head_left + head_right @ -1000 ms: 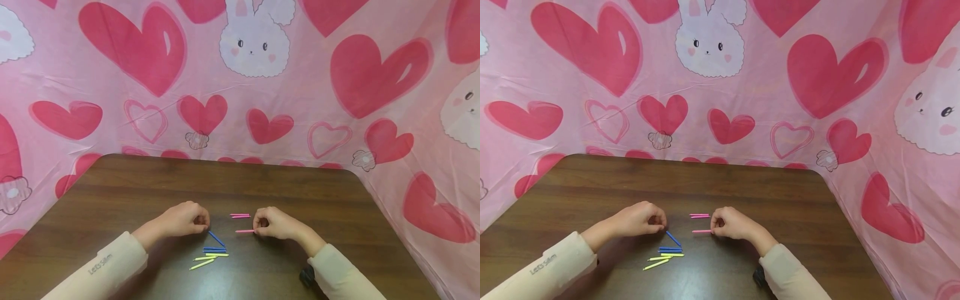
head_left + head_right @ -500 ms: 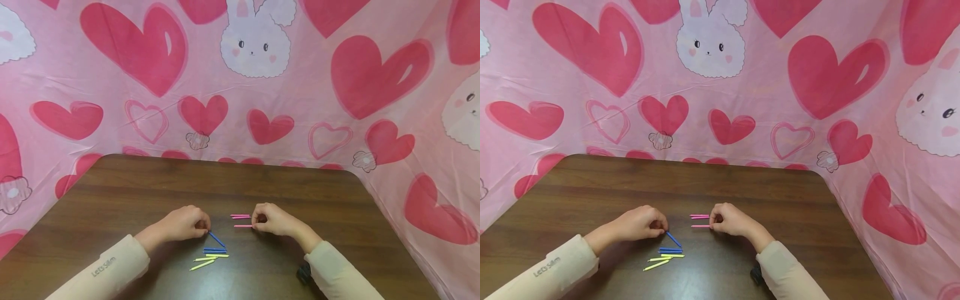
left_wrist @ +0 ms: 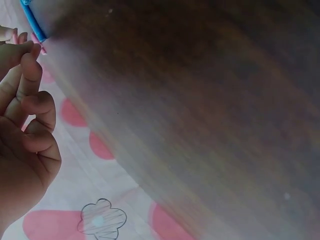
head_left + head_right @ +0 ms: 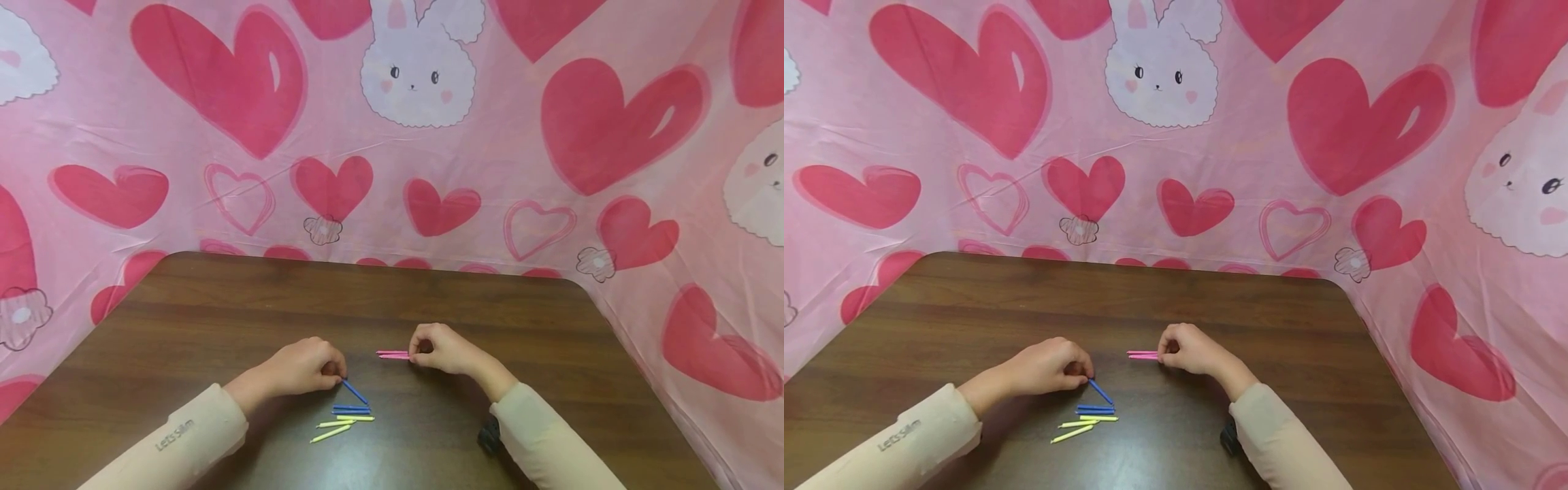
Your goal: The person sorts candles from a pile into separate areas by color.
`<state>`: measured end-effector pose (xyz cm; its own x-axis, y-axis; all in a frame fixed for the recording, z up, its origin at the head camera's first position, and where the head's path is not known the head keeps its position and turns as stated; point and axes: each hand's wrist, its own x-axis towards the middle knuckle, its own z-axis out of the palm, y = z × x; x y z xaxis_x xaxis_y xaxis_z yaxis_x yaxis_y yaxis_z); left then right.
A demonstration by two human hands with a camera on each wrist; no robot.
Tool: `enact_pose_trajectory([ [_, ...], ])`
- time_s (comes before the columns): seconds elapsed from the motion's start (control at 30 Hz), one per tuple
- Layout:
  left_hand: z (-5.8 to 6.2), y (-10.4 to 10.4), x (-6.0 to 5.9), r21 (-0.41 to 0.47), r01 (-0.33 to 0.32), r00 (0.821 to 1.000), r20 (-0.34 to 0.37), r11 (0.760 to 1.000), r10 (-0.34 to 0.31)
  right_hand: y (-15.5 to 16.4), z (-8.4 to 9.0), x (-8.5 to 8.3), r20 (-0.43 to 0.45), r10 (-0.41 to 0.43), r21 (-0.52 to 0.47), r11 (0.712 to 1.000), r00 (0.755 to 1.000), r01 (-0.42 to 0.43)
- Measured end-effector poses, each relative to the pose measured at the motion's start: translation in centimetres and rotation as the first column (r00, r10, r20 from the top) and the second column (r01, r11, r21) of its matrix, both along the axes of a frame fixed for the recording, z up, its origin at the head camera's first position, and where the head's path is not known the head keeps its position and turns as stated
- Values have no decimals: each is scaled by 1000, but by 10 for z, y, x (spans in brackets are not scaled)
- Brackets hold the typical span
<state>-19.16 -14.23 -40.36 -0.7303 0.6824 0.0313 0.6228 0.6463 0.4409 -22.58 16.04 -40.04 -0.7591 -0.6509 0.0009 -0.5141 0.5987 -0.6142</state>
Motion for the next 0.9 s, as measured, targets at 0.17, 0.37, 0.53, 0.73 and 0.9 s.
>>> enact_pose_trajectory([
  [0.17, 1, 1, 1, -6, 1, 1000, 12, 1000, -1, -1, -2, -7, -26, 7, -5, 1000, 1000, -8],
  [0.37, 1, 3, 0, -11, -2, 1000, 18, 1000, 2, -2, -3, -13, -18, -16, 1, 1000, 1000, 16],
  [0.53, 0, 4, 0, -12, 0, 1000, 25, 1000, 1, -3, -3, -17, -6, -29, 6, 1000, 1000, 29],
  [0.73, -1, 4, 1, -11, 2, 1000, 24, 1000, -1, -6, -4, -20, -1, -28, 10, 1000, 1000, 28],
  [0.9, -1, 5, 1, -16, 6, 1000, 24, 1000, -5, -8, -5, -24, 7, -28, 19, 999, 1000, 28],
])
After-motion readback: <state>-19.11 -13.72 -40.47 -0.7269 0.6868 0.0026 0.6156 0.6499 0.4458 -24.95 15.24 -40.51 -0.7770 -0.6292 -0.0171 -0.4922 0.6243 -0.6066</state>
